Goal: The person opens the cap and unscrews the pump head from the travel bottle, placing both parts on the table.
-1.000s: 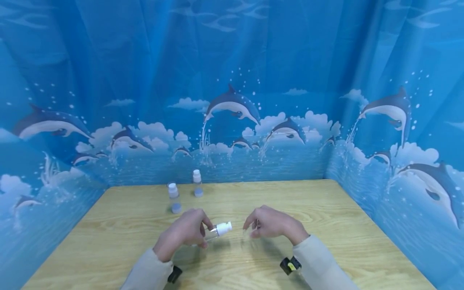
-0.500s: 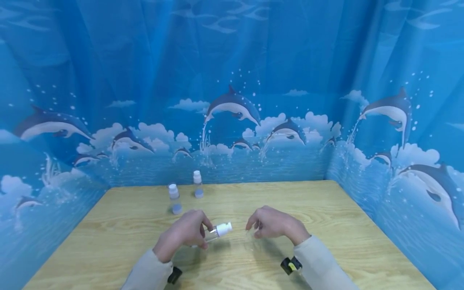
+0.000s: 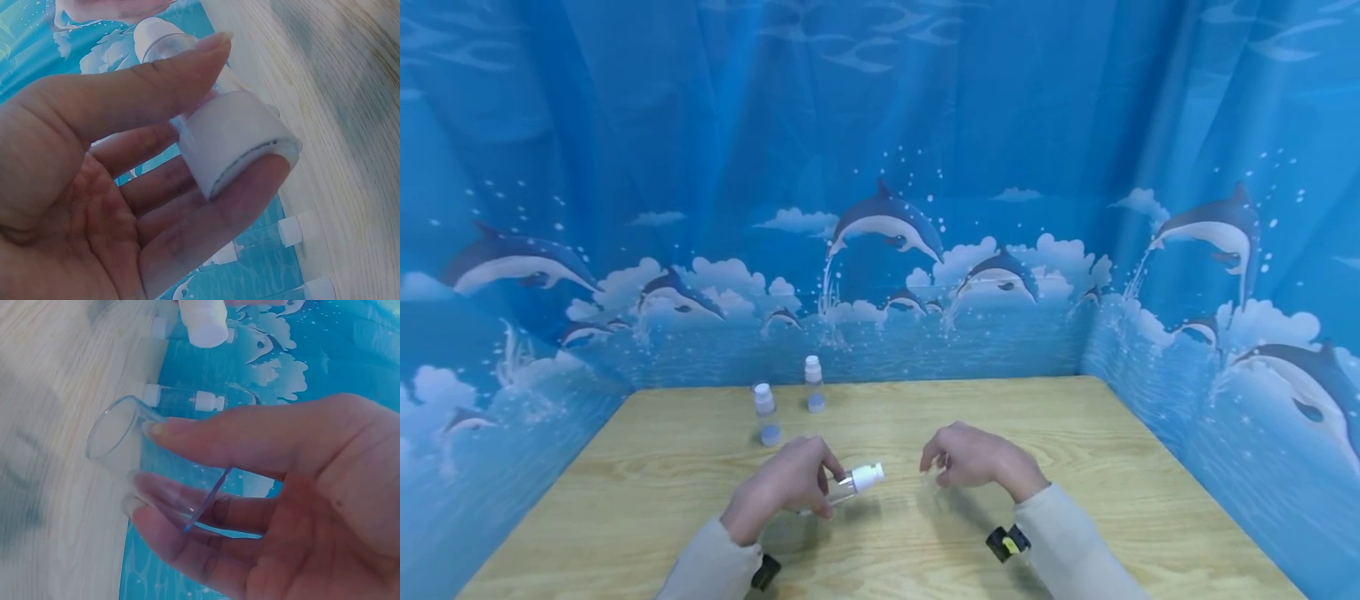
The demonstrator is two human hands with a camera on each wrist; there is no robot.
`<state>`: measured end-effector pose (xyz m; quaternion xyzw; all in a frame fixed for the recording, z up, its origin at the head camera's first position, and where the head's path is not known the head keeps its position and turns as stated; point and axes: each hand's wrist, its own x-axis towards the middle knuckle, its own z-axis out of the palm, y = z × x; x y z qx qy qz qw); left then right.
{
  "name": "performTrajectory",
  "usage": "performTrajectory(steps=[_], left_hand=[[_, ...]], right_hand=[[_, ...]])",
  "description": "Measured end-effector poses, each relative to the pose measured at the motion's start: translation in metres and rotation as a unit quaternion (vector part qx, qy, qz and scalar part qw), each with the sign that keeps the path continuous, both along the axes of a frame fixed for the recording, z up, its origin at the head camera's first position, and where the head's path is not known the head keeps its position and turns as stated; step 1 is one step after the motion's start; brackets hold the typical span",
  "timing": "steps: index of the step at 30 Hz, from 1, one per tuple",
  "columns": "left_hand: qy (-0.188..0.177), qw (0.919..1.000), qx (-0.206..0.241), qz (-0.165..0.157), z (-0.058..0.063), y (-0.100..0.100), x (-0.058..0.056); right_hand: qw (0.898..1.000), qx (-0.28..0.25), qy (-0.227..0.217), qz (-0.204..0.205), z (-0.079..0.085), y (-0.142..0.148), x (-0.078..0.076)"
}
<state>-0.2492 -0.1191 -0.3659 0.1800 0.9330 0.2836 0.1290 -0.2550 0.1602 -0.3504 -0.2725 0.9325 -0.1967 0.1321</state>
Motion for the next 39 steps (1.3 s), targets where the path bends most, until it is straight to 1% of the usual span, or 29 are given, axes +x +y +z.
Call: performTrajectory(steps=[5, 11, 19, 32, 39], left_hand=[[0.003, 1.0, 0.001, -0.001, 0.0, 0.001, 0.001], [0.003, 1.0, -0.003, -0.001, 0.0, 0.0, 0.0], [0.004, 0.9999, -0.011, 0.001, 0.0, 0.0, -0.002], [0.003, 1.0, -0.001, 0.004, 0.0, 0.0, -0.001], [0.001, 1.0, 0.0, 0.002, 0.0, 0.001, 0.0]], right_hand=[[0.999, 0.032, 0.014, -0.015, -0.001, 0.002, -0.01], [0.997, 0.073, 0.015, -0.036, 0.001, 0.007, -0.029], [0.993, 0.091, 0.019, -0.067, 0.004, 0.022, -0.049], [0.988, 0.108, 0.002, -0.108, 0.003, 0.039, -0.069], [0.985, 0.115, 0.005, -0.125, 0.0, 0.051, -0.083]])
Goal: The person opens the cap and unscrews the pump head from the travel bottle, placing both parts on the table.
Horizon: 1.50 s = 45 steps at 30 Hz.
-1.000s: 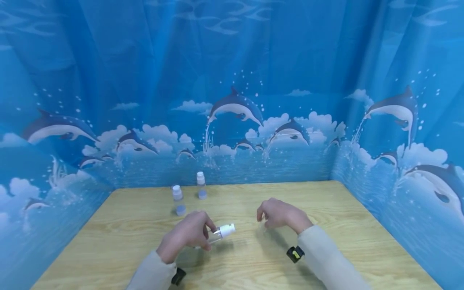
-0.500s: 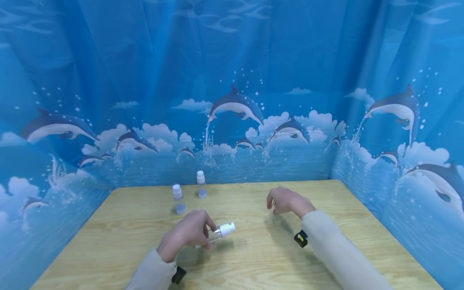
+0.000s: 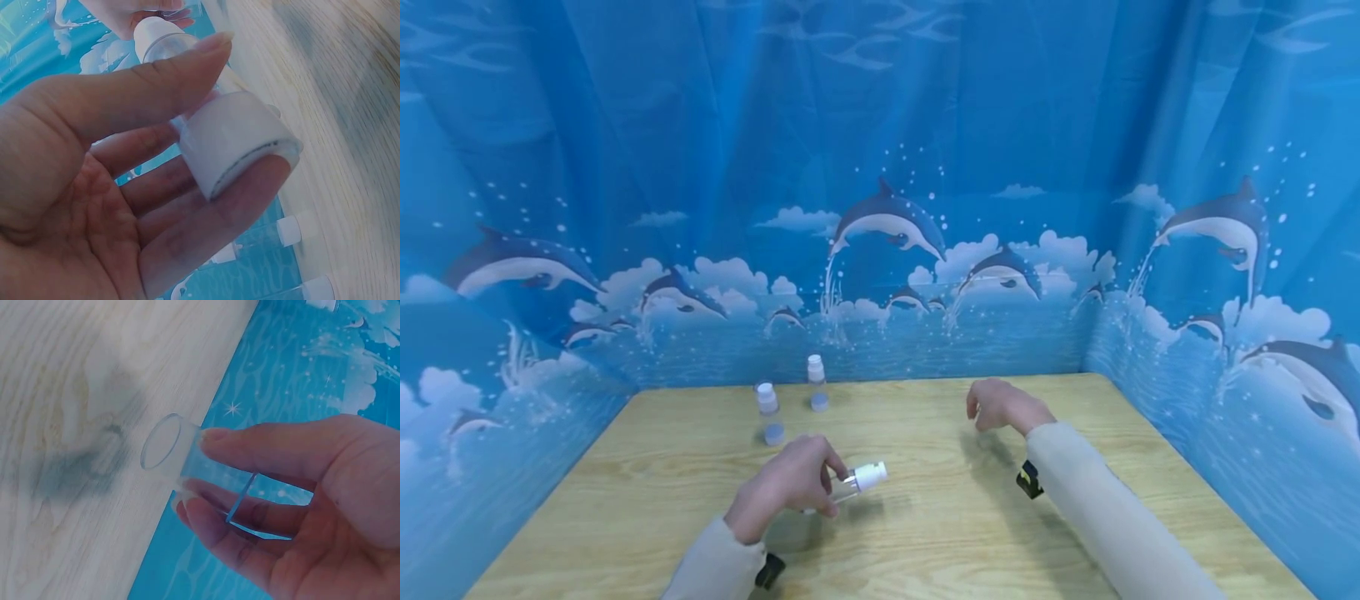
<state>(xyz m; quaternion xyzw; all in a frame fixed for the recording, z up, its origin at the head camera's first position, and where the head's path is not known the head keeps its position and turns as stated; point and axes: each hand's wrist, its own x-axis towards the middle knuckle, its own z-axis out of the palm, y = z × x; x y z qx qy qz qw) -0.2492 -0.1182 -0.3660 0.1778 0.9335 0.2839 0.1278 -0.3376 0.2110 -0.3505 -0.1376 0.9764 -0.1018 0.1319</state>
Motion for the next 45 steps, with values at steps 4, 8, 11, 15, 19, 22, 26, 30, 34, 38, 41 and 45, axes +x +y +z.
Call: performTrajectory(steps=[4, 8, 11, 15, 19, 22, 26, 30, 34, 38, 41, 45], left_hand=[[-0.001, 1.0, 0.003, 0.002, 0.001, -0.001, 0.001], [-0.009, 1.0, 0.002, 0.004, 0.0, 0.0, 0.0], [-0.011, 0.9999, -0.001, 0.003, 0.0, 0.0, 0.0], [-0.012, 0.9999, -0.001, -0.001, -0.001, -0.001, -0.001], [-0.013, 0.9999, -0.001, 0.0, -0.001, -0.002, -0.001], [-0.012, 0.9999, -0.002, 0.002, 0.0, -0.001, -0.001], [-0.012, 0.9999, -0.002, 0.003, -0.001, -0.001, -0.001], [-0.015, 0.9999, -0.003, 0.002, -0.001, -0.001, -0.002], [-0.017, 0.9998, -0.008, 0.001, 0.0, -0.001, -0.003], [-0.017, 0.9998, -0.009, 0.004, -0.001, -0.001, -0.004], [-0.017, 0.9998, -0.007, 0.007, -0.001, -0.001, -0.003], [-0.015, 0.9998, -0.009, 0.005, -0.002, 0.0, -0.003]], right_hand=[[1.0, -0.003, -0.001, -0.012, -0.002, 0.005, -0.005], [1.0, -0.006, -0.003, -0.027, -0.004, 0.007, -0.01], [0.999, -0.009, -0.006, -0.037, -0.005, 0.009, -0.013], [0.999, -0.007, -0.009, -0.049, -0.006, 0.01, -0.017], [0.998, -0.002, -0.014, -0.06, -0.006, 0.011, -0.019], [0.998, 0.002, -0.015, -0.069, -0.005, 0.013, -0.019], [0.997, 0.005, -0.018, -0.073, -0.007, 0.018, -0.019], [0.997, 0.003, -0.02, -0.075, -0.009, 0.024, -0.018], [0.996, -0.004, -0.022, -0.083, -0.011, 0.029, -0.016], [0.996, -0.004, -0.021, -0.09, -0.013, 0.034, -0.015], [0.995, 0.0, -0.021, -0.095, -0.015, 0.036, -0.015], [0.995, 0.004, -0.021, -0.098, -0.017, 0.038, -0.016]])
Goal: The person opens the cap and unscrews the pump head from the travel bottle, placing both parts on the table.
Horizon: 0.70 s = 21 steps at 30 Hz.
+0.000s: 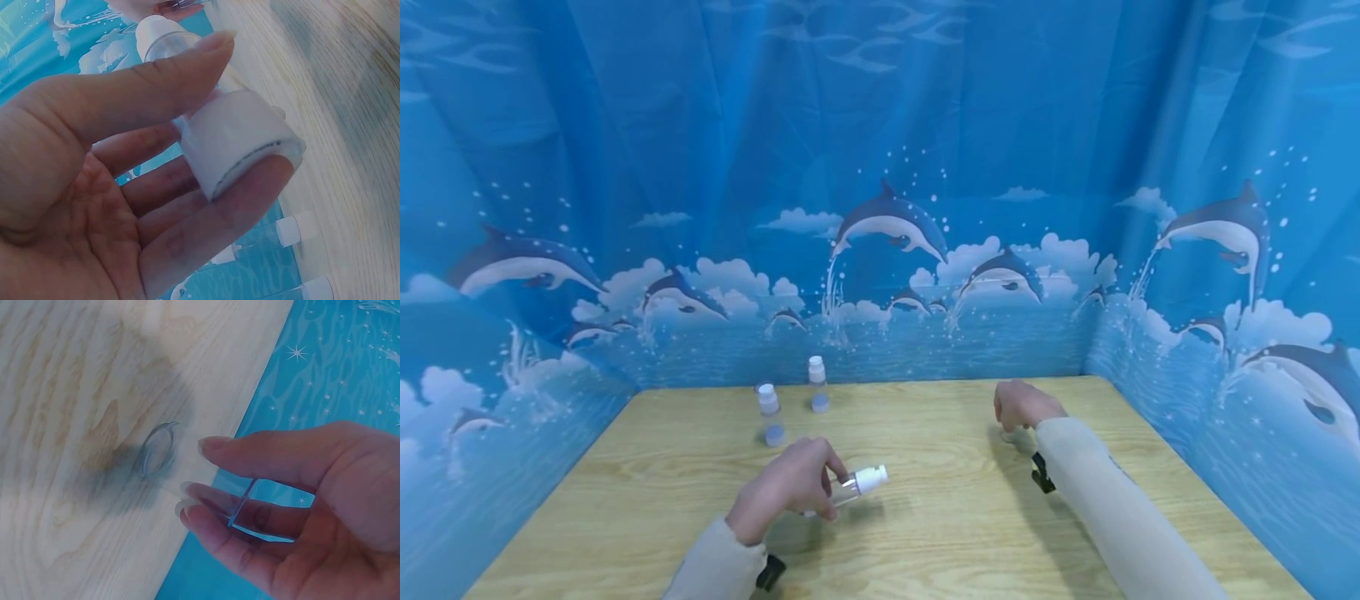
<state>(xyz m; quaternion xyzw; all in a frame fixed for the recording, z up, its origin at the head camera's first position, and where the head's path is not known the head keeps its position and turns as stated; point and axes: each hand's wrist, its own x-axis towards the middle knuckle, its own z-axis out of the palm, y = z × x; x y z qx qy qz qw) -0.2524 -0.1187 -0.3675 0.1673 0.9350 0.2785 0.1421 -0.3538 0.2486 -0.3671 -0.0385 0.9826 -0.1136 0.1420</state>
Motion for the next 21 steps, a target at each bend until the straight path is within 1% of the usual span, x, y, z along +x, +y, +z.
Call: performTrajectory(steps=[7, 15, 21], left_hand=[[0.009, 0.9999, 0.003, -0.005, 0.0011, -0.0001, 0.0023], [0.003, 1.0, 0.004, -0.003, 0.0013, 0.0013, 0.0037], [0.007, 1.0, 0.002, -0.001, 0.0019, 0.001, 0.0038]], right_hand=[[1.0, 0.007, -0.001, 0.001, -0.0012, 0.001, -0.0007], [1.0, 0.015, -0.002, 0.003, -0.0021, 0.0017, 0.0019], [1.0, 0.013, 0.0, 0.001, -0.0017, 0.0002, 0.0027]])
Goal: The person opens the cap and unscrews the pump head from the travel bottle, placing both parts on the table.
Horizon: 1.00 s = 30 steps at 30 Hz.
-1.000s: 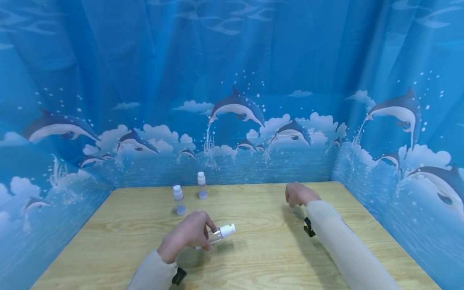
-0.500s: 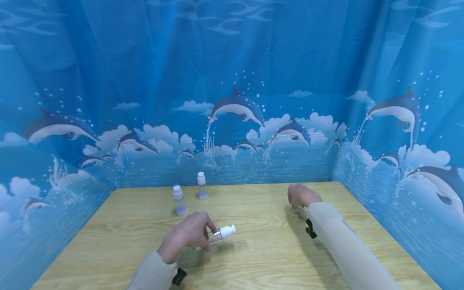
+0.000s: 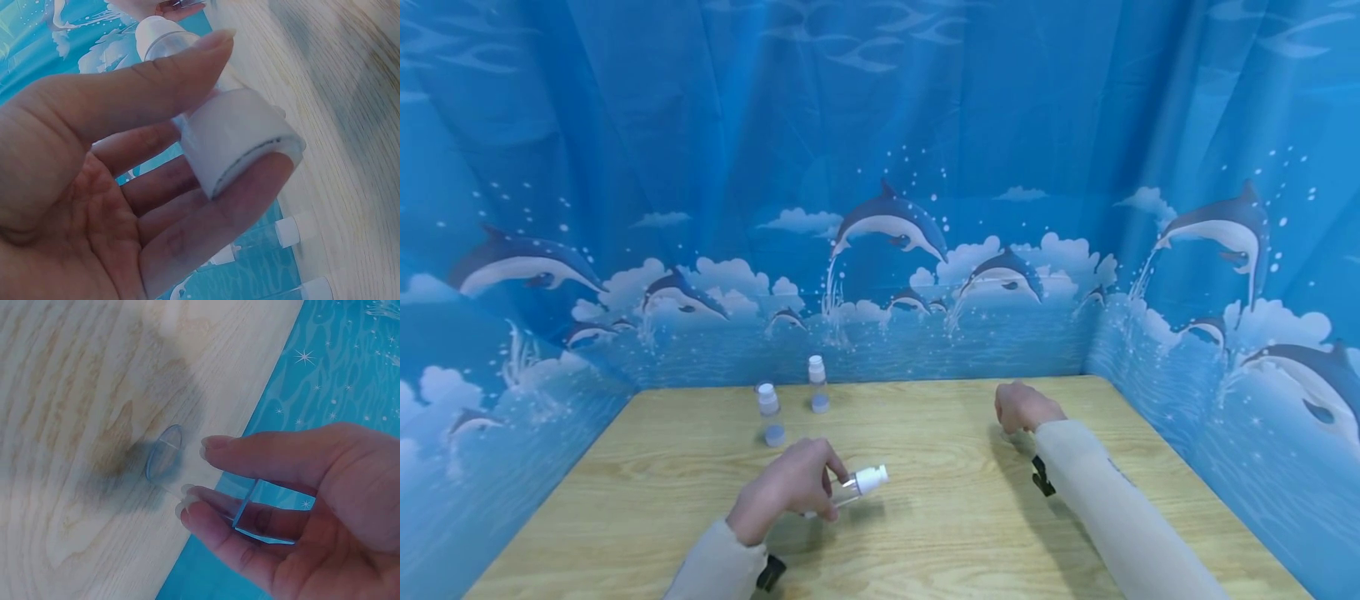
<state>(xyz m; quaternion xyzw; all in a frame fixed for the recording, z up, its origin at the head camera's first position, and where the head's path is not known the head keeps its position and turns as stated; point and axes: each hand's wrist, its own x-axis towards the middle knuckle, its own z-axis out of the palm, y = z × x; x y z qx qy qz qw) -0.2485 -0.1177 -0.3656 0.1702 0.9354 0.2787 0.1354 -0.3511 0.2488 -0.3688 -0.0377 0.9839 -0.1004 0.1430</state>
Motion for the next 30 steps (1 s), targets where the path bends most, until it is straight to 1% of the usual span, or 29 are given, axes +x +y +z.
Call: performTrajectory(steps=[5, 9, 12, 16, 20, 25, 30], left_hand=[[0.005, 1.0, 0.0, -0.004, 0.0, 0.0, -0.001], [0.002, 1.0, 0.002, -0.008, -0.001, 0.001, -0.001], [-0.001, 0.9999, 0.005, -0.011, -0.001, 0.001, -0.001], [-0.003, 0.9999, 0.007, -0.011, -0.001, 0.001, -0.001], [-0.002, 0.9999, 0.006, -0.012, -0.001, 0.002, -0.001], [-0.001, 0.9999, 0.006, -0.013, -0.002, 0.002, 0.0], [0.001, 0.9998, 0.008, -0.017, -0.003, 0.003, 0.002]], right_hand=[[1.0, 0.003, 0.002, 0.0, 0.0, 0.0, 0.001], [1.0, 0.012, 0.005, 0.004, 0.001, -0.002, 0.002], [0.999, 0.018, 0.026, 0.025, 0.005, -0.005, 0.004], [0.996, 0.016, 0.055, 0.061, 0.016, -0.016, 0.007], [0.994, 0.0, 0.062, 0.087, 0.029, -0.028, 0.013], [0.989, -0.022, 0.075, 0.127, 0.038, -0.044, 0.027], [0.984, -0.064, 0.085, 0.145, 0.04, -0.061, 0.05]])
